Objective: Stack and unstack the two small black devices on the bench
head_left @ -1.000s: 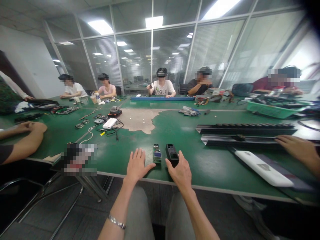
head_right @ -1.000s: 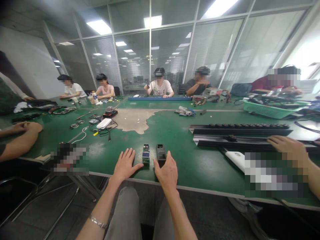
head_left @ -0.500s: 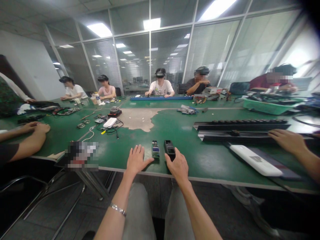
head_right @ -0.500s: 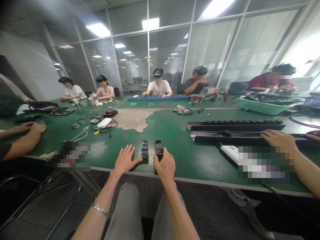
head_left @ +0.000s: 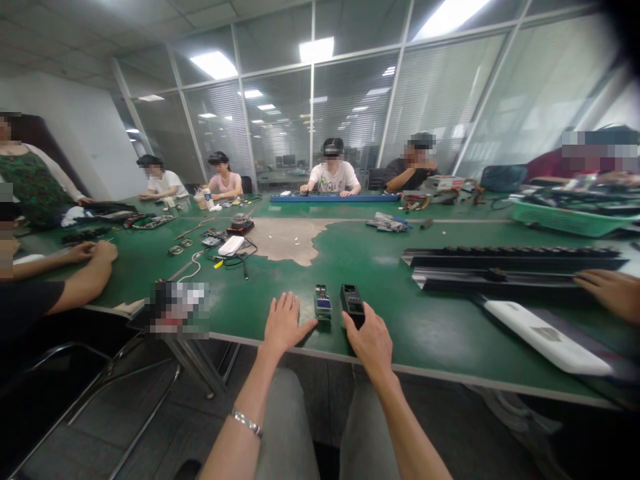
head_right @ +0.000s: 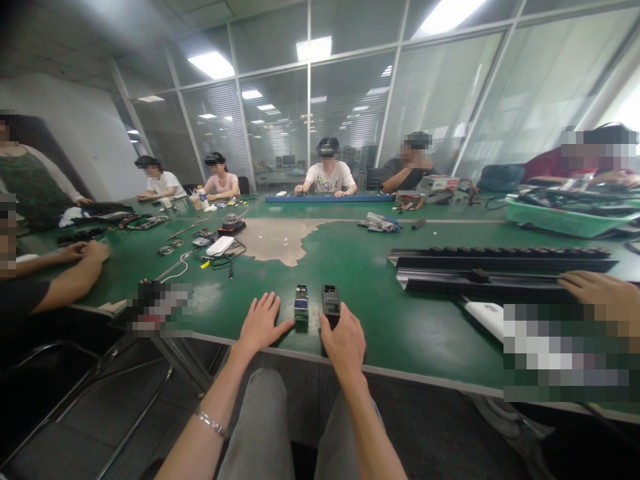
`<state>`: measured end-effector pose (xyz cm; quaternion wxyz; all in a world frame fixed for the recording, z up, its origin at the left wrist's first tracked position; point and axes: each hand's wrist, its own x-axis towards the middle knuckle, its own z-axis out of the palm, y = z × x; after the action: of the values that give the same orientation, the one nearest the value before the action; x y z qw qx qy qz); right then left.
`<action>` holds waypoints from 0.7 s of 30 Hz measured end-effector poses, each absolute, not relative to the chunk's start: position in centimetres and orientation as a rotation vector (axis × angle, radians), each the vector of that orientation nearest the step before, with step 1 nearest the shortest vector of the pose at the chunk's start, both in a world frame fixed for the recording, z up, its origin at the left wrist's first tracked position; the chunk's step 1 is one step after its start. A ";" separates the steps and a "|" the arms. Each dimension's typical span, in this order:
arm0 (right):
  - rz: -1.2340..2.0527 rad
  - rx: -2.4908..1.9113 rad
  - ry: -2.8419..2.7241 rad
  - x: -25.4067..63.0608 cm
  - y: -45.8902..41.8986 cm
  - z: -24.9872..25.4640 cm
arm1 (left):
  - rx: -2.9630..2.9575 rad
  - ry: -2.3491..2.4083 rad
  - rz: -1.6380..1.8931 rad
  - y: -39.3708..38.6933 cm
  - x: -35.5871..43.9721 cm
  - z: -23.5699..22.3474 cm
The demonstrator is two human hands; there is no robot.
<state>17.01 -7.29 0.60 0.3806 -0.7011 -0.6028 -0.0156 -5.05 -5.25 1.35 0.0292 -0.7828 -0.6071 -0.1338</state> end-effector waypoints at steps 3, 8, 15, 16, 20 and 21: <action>-0.008 -1.808 -1.501 16.9 -7.1 0.5 | -2.429 -1.872 -0.419 -5.3 -5.2 1.6; 0.103 -1.793 -1.399 16.7 -6.9 1.4 | -2.434 -1.887 -0.432 -5.4 -5.3 1.7; 0.190 -1.694 -1.291 15.6 -6.9 4.9 | -2.457 -1.871 -0.494 -5.4 -5.5 1.8; 0.191 -1.686 -1.287 15.4 -7.0 5.5 | -2.458 -1.876 -0.503 -5.4 -5.5 1.9; 0.168 -1.676 -1.343 14.2 -7.1 6.7 | -2.438 -1.911 -0.540 -5.1 -5.6 1.7; 0.161 -1.682 -1.373 13.8 -7.1 6.8 | -2.429 -1.910 -0.547 -5.0 -5.6 1.6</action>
<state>13.80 -7.11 6.76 0.4636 -0.6845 -0.5589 0.0654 -5.63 -5.02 1.63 0.0017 -0.7741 -0.6086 -0.1742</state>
